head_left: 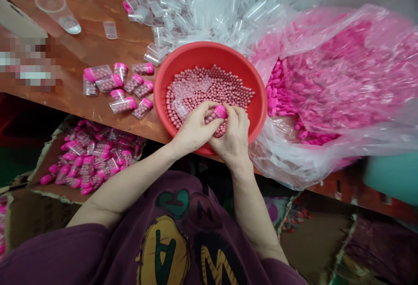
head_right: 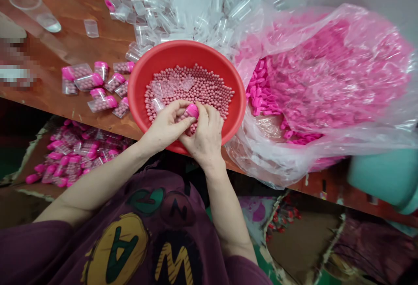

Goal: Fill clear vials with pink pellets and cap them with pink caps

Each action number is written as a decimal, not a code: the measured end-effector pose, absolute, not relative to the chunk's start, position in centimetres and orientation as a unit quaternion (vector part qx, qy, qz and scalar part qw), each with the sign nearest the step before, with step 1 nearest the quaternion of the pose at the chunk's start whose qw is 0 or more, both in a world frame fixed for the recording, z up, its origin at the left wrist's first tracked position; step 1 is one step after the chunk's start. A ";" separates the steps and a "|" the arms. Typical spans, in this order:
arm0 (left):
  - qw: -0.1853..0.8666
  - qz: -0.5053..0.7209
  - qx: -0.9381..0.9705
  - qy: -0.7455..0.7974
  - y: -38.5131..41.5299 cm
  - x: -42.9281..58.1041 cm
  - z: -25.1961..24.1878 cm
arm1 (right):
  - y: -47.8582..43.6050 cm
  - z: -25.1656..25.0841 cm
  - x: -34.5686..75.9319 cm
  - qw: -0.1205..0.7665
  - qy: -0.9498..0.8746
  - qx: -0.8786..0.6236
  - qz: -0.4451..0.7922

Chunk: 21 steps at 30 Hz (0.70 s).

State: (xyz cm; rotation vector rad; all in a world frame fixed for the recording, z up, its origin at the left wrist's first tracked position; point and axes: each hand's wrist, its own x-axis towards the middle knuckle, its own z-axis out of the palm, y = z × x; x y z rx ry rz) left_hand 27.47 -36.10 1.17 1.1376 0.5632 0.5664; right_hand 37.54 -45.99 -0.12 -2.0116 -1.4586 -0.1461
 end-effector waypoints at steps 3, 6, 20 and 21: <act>0.734 0.275 0.562 0.265 -36.5 27.4 0.8 | -46.0 0.1 37.5 0.331 -0.567 -0.748 -0.100; 0.722 0.280 0.571 0.271 -36.8 27.4 0.8 | -45.9 0.1 37.5 0.331 -0.580 -0.731 -0.141; 0.678 0.281 0.609 0.300 -37.2 28.8 0.1 | -45.8 -0.7 38.1 0.300 -0.565 -0.761 -0.104; 0.666 0.289 0.619 0.299 -37.2 28.7 0.3 | -45.7 -0.3 38.1 0.302 -0.571 -0.761 -0.065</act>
